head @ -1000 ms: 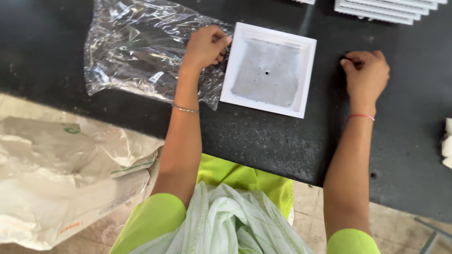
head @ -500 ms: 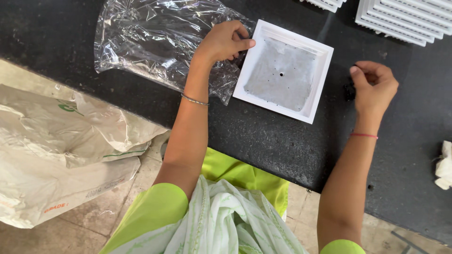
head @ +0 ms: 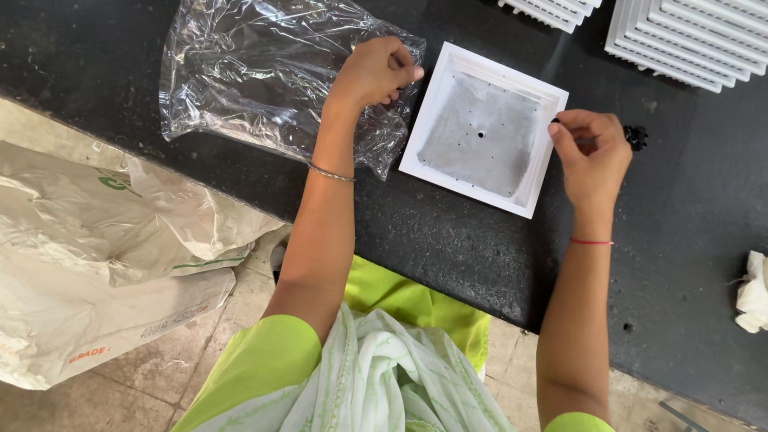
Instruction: The person picks up square white plastic panels from a stack on the workbench, slides each into a clear plastic bag, and sets the wrapped panel aside. They also handle small black components on the table and wipe a panel surface with a white cloth.
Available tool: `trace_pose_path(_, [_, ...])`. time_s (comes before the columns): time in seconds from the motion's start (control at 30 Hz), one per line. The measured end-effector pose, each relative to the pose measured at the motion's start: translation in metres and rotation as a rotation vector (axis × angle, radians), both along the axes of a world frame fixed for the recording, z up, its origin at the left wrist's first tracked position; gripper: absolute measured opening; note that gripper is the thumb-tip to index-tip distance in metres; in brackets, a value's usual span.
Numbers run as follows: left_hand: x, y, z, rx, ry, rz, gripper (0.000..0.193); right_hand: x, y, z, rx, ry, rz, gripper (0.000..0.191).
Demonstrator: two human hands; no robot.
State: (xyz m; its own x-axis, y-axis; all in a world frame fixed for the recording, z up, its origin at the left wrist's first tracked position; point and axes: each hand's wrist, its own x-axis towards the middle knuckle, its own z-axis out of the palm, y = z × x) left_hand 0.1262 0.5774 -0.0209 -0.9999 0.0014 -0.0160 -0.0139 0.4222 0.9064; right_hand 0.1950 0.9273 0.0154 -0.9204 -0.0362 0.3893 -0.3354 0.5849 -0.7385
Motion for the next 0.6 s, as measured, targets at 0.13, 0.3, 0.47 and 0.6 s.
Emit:
trace_pose_path(0.13, [-0.002,-0.002,-0.006,-0.061,0.011,0.018,0.025,-0.003,0.007,-0.004,-0.018,0.016,-0.028,0.014])
trace_pose_path(0.3, [-0.003,0.004,-0.009,-0.371,0.226,0.056,0.028,-0.007,0.022,-0.015,-0.021,0.068,-0.027,0.015])
trace_pose_path(0.47, [0.015,0.009,0.017,-0.459,0.221,0.079,0.037,-0.012,0.044,-0.026,0.064,0.14,-0.031,0.013])
trace_pose_path(0.6, [0.047,-0.033,0.044,-0.573,0.165,0.188,0.083,-0.015,0.067,-0.03,0.108,0.194,-0.006,0.013])
